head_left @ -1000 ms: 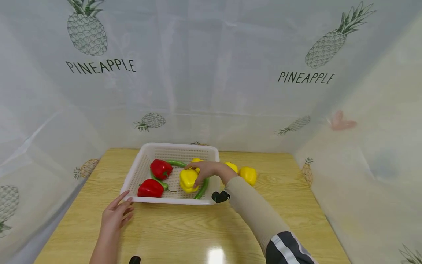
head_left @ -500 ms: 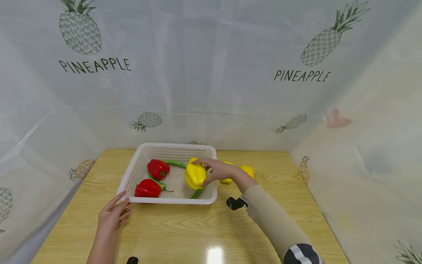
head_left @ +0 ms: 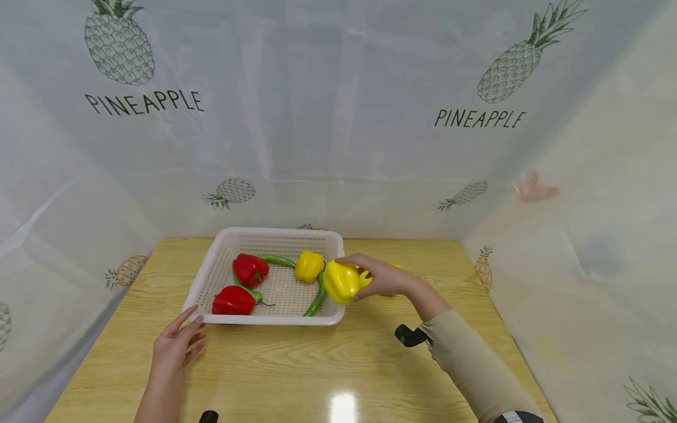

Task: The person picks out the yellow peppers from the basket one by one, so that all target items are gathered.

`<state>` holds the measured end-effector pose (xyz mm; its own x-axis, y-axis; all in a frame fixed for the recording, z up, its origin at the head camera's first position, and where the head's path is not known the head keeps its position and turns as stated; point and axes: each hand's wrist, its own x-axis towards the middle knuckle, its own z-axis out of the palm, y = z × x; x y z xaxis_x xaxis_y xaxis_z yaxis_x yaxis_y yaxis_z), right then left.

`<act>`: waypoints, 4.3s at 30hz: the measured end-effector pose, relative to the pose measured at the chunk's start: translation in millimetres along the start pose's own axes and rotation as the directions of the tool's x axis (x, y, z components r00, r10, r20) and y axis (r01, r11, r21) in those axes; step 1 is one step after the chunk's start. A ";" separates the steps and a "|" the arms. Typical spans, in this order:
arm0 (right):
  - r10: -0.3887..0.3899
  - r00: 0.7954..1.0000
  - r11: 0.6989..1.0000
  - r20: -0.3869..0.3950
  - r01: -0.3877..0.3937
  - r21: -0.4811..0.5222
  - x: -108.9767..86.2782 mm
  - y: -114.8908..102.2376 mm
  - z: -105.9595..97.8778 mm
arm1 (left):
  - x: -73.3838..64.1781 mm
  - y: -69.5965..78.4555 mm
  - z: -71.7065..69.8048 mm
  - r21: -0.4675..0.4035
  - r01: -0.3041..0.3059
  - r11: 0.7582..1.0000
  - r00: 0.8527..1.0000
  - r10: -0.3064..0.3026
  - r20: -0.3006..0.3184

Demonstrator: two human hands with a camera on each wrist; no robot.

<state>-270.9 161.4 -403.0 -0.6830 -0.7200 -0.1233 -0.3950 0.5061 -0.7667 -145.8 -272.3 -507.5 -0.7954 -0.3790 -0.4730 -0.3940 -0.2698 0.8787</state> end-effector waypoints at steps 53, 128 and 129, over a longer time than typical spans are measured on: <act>0.173 0.976 0.983 -0.135 -0.161 0.092 -125.9 104.0 5.3 | 0.8 -1.0 1.1 -0.024 0.009 1.000 1.000 -0.009 -0.003; 0.457 0.818 0.886 -0.349 -0.386 0.255 -117.1 162.0 -8.3 | 0.4 -1.6 1.5 -0.018 0.003 1.000 1.000 -0.004 -0.011; 0.457 0.818 0.887 -0.350 -0.387 0.253 -116.7 162.8 -8.9 | 0.6 -1.5 1.5 -0.015 0.003 1.000 1.000 -0.003 -0.012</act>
<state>-261.0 332.0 -507.8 -0.9541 -0.1915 -0.2304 0.0694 0.6069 -0.7917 -146.4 -270.8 -509.0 -0.7884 -0.3890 -0.4765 -0.3894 -0.2841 0.8762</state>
